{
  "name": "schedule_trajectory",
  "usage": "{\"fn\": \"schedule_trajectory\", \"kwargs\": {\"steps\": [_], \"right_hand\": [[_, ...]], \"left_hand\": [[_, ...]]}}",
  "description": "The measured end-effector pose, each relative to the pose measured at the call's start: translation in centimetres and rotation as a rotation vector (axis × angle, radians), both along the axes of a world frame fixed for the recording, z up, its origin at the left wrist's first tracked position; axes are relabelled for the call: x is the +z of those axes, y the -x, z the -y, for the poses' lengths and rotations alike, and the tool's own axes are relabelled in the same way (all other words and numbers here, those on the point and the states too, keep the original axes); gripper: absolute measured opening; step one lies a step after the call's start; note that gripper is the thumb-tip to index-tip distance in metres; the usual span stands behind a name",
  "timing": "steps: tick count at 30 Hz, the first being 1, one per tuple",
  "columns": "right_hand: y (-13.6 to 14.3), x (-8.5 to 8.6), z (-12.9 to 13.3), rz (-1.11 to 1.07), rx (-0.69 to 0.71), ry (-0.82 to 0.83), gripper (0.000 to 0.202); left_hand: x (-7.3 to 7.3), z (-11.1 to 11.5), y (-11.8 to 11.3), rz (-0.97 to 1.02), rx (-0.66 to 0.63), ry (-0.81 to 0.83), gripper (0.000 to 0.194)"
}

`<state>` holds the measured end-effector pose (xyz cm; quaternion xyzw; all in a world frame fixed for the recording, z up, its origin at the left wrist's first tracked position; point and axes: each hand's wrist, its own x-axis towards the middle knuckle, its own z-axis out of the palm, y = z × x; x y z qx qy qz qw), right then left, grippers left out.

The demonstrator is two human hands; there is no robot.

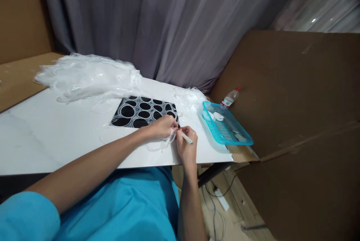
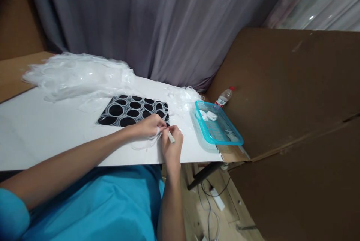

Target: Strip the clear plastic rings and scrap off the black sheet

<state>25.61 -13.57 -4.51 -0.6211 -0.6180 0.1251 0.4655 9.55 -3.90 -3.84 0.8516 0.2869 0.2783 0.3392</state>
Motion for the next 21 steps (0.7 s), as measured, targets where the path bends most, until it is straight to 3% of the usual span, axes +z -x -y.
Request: {"fn": "schedule_trajectory", "kwargs": {"steps": [9,15,21], "right_hand": [[-0.5,-0.6,-0.3,-0.011,-0.028,0.011,0.021],[-0.6,-0.5,-0.3,-0.005,-0.056,0.015,0.017],[-1.0,-0.4,-0.4,-0.161,-0.059,0.024,0.017]], "left_hand": [[1.1,0.2,0.3,0.013,0.109,-0.139,0.027],[0.9,-1.1,0.6,0.052,0.211,-0.156,0.027],[0.5,-1.6,0.9,0.035,0.157,-0.072,0.028]]}}
